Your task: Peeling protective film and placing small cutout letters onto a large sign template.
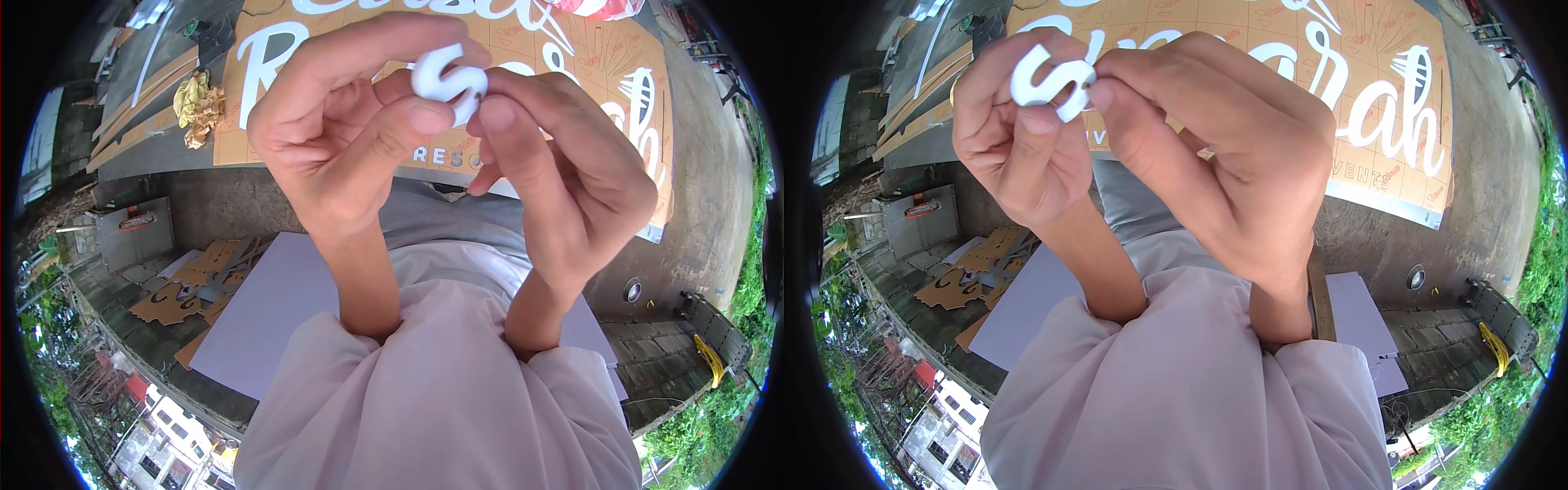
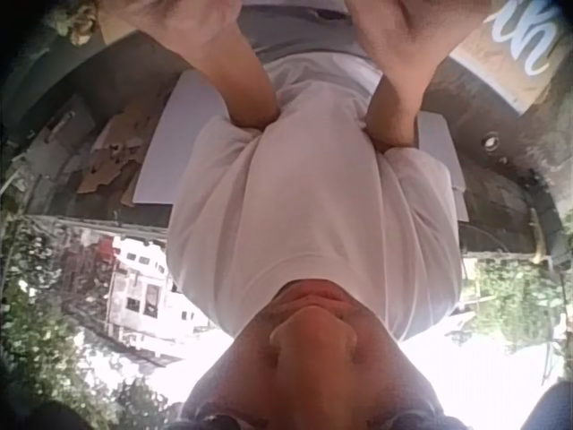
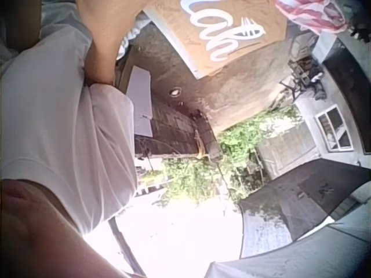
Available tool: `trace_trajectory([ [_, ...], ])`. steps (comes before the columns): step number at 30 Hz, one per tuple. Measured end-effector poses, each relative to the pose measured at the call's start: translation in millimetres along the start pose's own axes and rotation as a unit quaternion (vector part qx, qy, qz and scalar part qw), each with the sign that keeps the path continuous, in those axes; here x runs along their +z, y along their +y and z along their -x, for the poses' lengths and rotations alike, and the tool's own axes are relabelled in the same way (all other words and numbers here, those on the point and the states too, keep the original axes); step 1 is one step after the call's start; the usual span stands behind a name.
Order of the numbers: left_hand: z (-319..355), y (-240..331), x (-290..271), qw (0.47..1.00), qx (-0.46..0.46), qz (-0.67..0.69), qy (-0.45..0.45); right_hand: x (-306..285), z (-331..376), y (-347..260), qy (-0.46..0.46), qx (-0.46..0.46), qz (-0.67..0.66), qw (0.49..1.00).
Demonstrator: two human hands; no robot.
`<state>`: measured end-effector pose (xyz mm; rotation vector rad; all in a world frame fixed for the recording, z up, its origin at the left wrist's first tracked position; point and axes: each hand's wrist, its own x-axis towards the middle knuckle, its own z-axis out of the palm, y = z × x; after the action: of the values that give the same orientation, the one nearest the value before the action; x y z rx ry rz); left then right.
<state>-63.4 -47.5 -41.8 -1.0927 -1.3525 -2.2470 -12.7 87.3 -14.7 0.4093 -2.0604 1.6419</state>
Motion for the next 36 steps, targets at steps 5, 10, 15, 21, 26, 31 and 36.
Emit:
trace_trajectory([
  [5,-1,-2,-1,0.998,0.024,-0.016,-0.051,-4,3,-2,0.004,-0.022,0.042,0.999],
  [10,0,1,0,0.999,-0.007,-0.021,-0.041,-3,1,1,0.006,-0.032,0.065,0.997],
  [15,0,2,1,0.999,0.005,-0.027,-0.036,-8,-1,-2,-0.011,-0.079,0.094,0.992],
  [21,2,-2,-4,0.998,-0.008,-0.006,-0.057,-4,0,2,0.008,-0.093,0.126,0.988],
  [26,-3,0,-1,0.999,-0.019,-0.010,-0.044,-9,-3,-2,-0.025,-0.082,0.128,0.988],
  [31,-1,1,-5,0.998,-0.022,0.017,-0.063,-9,-4,-4,-0.053,-0.100,0.131,0.985],
  [36,-1,4,1,0.998,-0.042,0.019,-0.054,-17,-5,-6,-0.068,-0.092,0.122,0.986],
])
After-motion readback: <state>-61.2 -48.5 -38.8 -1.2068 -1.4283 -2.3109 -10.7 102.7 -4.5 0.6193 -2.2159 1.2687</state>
